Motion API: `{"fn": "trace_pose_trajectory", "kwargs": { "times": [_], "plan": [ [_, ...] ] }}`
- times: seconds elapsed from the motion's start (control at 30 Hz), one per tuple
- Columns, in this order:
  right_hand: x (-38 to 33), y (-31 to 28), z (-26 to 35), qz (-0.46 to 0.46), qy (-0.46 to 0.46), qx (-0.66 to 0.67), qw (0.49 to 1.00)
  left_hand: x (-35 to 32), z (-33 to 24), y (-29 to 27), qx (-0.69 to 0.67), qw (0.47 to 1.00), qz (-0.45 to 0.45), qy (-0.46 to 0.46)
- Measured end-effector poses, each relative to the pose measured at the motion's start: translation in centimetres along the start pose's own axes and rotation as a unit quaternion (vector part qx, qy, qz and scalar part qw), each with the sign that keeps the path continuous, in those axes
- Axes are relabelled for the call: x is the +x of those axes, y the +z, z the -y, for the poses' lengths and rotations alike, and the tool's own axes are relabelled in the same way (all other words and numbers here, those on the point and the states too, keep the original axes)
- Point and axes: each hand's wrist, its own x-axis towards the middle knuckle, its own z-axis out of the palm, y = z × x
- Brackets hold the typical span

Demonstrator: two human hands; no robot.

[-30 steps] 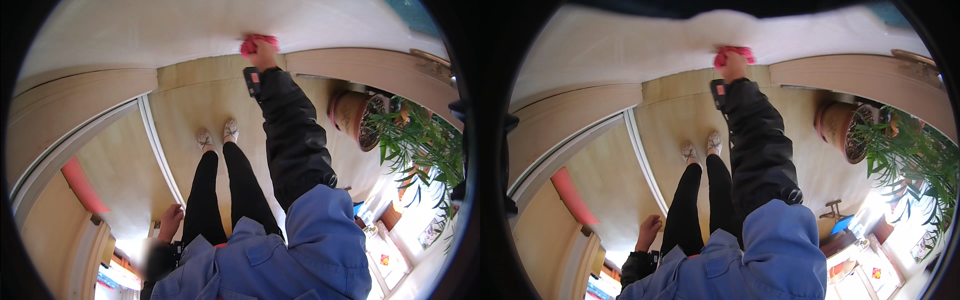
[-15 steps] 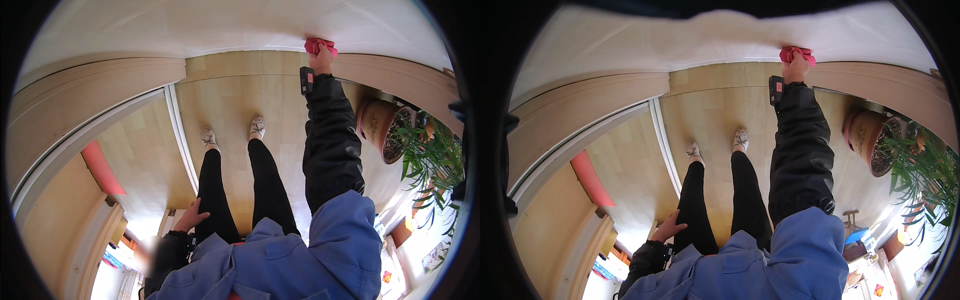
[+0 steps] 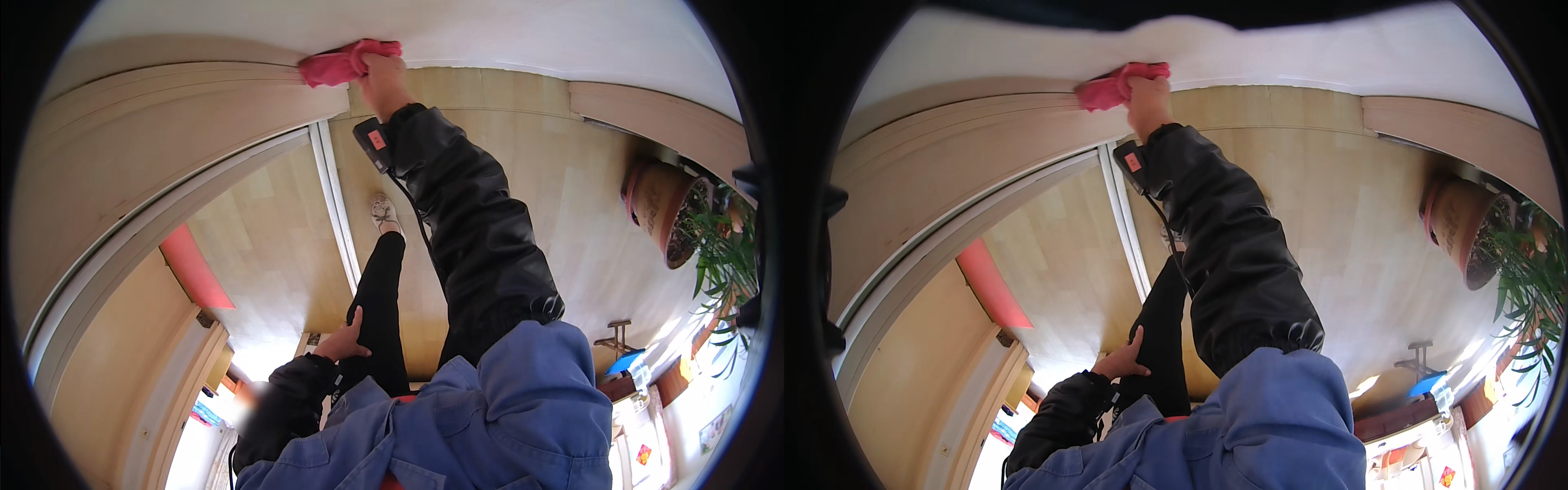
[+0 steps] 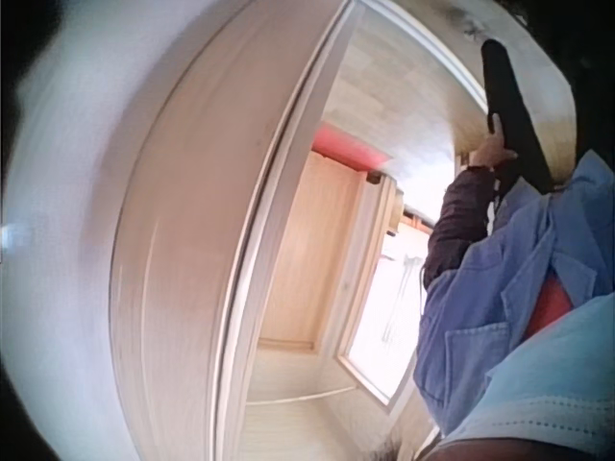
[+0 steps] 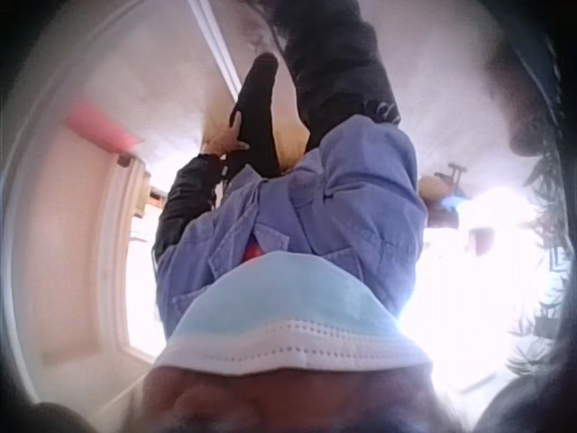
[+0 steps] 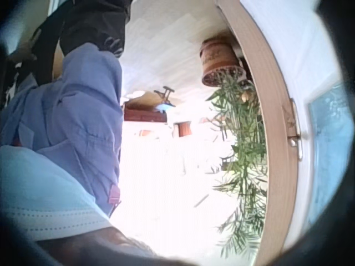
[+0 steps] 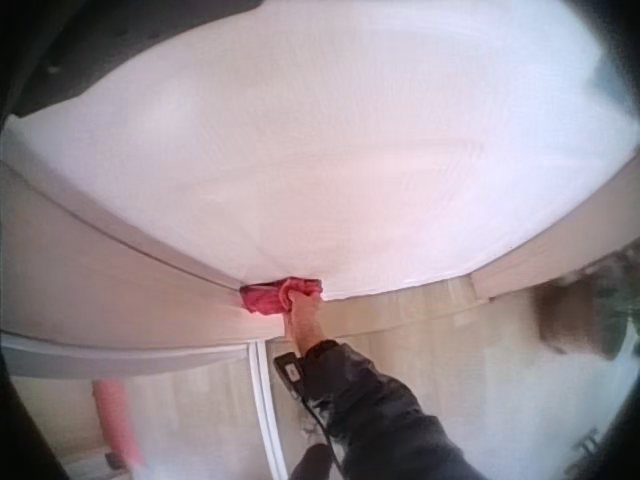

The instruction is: The person wipes a white door with a pink cloth, then moves to clean a wall-mounted air conditioner and the adjacent window frame and glass. The person uses the cloth to wipe the surfaces in a systematic manner.

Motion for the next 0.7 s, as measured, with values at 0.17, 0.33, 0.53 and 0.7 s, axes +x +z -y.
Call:
{"fn": "trace_pose_trajectory", "kwargs": {
  "times": [0.17,0.33,0.53,0.7],
  "plan": [
    [2.1,-1.1,-3.8,-0.104,-0.064,-0.149,0.981,0.5,2.3,0.5,0.009,1.000,-0.008,0.022],
    [0.4,1.3,-14.0,0.058,-0.116,-0.517,0.846,0.3,3.9,0.5,0.003,0.999,-0.009,0.035],
    [-14.1,6.7,-7.4,0.193,-0.134,-0.335,0.912,-0.4,3.2,0.4,0.051,0.997,-0.024,0.044],
    [-22.5,7.2,-3.1,0.305,-0.036,-0.115,0.945,-1.0,2.8,-0.5,0.031,0.999,0.016,0.014]
  ]
}}
